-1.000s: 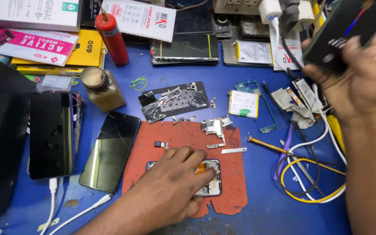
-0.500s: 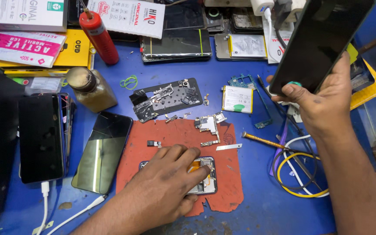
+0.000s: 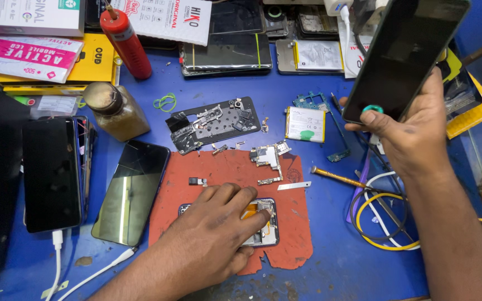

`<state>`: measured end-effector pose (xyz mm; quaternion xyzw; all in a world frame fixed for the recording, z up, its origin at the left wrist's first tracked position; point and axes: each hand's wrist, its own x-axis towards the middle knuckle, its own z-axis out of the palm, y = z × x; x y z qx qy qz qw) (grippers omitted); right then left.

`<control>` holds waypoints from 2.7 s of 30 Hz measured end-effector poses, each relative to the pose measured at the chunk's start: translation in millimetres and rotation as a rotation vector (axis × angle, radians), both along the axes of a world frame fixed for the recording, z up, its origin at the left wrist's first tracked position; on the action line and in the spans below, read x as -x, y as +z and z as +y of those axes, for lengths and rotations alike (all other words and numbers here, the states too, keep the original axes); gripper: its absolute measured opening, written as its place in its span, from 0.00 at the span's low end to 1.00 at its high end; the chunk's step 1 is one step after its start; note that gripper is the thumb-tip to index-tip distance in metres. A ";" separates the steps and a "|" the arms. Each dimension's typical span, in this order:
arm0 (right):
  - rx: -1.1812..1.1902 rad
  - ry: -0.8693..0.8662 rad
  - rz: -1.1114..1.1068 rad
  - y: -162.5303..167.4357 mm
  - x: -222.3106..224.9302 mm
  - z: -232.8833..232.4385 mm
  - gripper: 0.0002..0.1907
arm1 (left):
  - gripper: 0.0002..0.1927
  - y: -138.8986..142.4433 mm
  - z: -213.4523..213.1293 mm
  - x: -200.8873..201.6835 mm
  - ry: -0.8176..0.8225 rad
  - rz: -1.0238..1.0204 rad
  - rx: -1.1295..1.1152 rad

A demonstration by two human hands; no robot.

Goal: The person disassembles a smartphone on a cluttered workbench, using a screwdriver and tweezers to remove screws and separate internal components. They handle the motherboard, battery, and screen assembly, then reassemble the phone and test it by powering it on.

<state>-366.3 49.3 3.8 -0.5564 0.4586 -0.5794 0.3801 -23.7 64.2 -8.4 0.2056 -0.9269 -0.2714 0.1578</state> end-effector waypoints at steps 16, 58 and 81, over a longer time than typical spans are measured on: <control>-0.024 0.051 -0.176 7.1 -4.0 -0.5 0.37 | 0.27 -0.5 -0.3 -0.1 -0.004 -0.011 0.013; 0.019 0.055 -0.141 0.3 4.7 1.6 0.35 | 0.25 -1.7 -1.0 2.3 -0.011 -0.007 0.008; -0.137 -0.097 -0.242 -12.4 12.7 -3.5 0.36 | 0.27 -2.0 0.4 1.9 -0.005 -0.010 -0.002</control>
